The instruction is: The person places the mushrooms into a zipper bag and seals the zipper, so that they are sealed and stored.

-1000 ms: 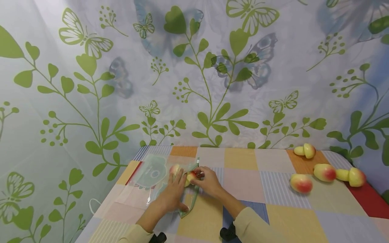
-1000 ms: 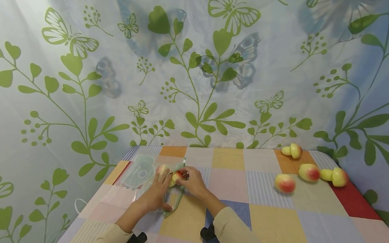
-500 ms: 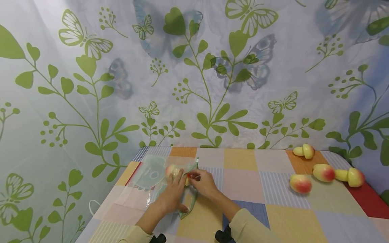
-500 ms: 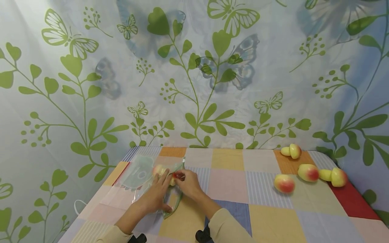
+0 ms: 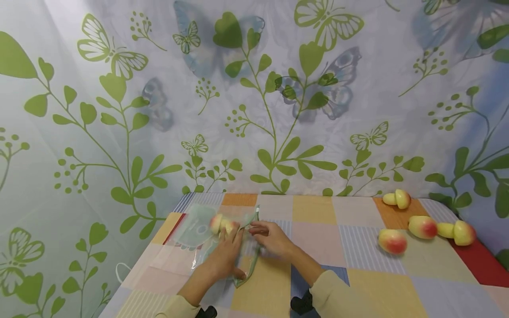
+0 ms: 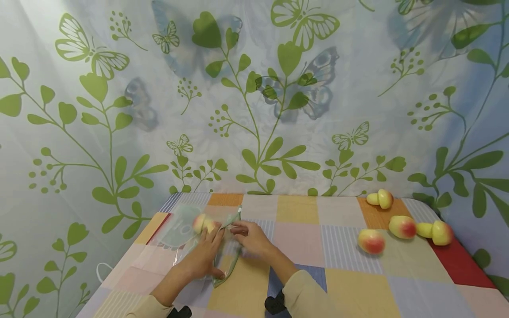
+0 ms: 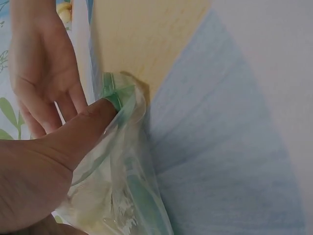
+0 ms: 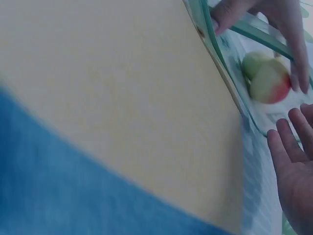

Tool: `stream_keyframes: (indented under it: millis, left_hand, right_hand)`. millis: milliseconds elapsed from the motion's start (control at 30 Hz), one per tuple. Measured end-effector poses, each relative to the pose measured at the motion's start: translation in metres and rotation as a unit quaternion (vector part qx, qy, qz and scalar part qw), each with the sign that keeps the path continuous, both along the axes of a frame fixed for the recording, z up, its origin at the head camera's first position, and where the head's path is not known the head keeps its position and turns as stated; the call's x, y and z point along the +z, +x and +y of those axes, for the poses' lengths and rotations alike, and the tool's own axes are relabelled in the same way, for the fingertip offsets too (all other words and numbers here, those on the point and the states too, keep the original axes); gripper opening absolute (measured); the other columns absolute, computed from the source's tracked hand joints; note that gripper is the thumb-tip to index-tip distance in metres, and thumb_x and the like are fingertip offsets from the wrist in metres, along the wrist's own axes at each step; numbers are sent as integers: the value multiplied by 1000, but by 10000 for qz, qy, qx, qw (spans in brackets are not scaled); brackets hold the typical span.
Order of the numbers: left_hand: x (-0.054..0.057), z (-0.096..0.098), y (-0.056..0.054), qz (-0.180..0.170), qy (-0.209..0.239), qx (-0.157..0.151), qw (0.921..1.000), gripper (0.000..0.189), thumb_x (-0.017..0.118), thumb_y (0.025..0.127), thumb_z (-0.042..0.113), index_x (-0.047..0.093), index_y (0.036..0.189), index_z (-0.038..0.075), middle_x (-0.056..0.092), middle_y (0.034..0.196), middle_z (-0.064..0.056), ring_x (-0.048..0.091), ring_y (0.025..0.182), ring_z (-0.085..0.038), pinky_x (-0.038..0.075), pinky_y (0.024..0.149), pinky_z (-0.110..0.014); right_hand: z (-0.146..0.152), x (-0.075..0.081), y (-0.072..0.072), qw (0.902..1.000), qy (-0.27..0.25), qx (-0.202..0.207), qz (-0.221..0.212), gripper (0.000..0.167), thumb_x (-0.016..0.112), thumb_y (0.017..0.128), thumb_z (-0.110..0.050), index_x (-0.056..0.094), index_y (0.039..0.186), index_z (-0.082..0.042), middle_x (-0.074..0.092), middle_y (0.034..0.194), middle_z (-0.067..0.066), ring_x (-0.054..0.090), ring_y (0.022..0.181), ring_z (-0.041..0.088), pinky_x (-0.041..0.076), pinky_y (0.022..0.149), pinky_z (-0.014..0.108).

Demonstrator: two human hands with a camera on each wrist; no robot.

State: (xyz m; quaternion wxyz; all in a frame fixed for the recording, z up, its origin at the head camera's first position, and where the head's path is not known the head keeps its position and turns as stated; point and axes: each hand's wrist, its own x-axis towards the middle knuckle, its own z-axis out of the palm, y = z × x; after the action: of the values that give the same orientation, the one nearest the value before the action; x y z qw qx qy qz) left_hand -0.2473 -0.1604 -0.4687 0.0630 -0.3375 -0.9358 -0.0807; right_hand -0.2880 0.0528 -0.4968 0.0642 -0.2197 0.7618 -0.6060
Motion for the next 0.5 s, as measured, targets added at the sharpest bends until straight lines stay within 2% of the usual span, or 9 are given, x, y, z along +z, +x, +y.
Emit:
stream_keyframes:
  millis: [167,300,500]
  left_hand:
    - [1,0,0,-1,59,-9,10000,129,103,53,34,32,149,-16,30,154,-39,30,140,-61,27,110,-71]
    - [2,1,1,-2,131,11,9999,131,104,51,33,33,149,-16,31,154,-39,31,138,-63,29,110,-71]
    - [3,3,2,3,149,20,9999,131,104,49,32,33,148,-17,32,153,-39,32,140,-59,27,111,-71]
  right_hand:
    - [22,12,0,9998,162,-21,101,40,61,104,-7,56,142,4,66,128,20,64,116,33,55,94,42]
    - [39,23,3,9999,99,-42,48,39,65,102,-9,59,139,3,66,126,22,66,113,32,54,95,44]
    - [61,35,5,9998,206,-80,23,38,68,101,-11,62,137,-1,66,123,21,68,110,29,56,92,41]
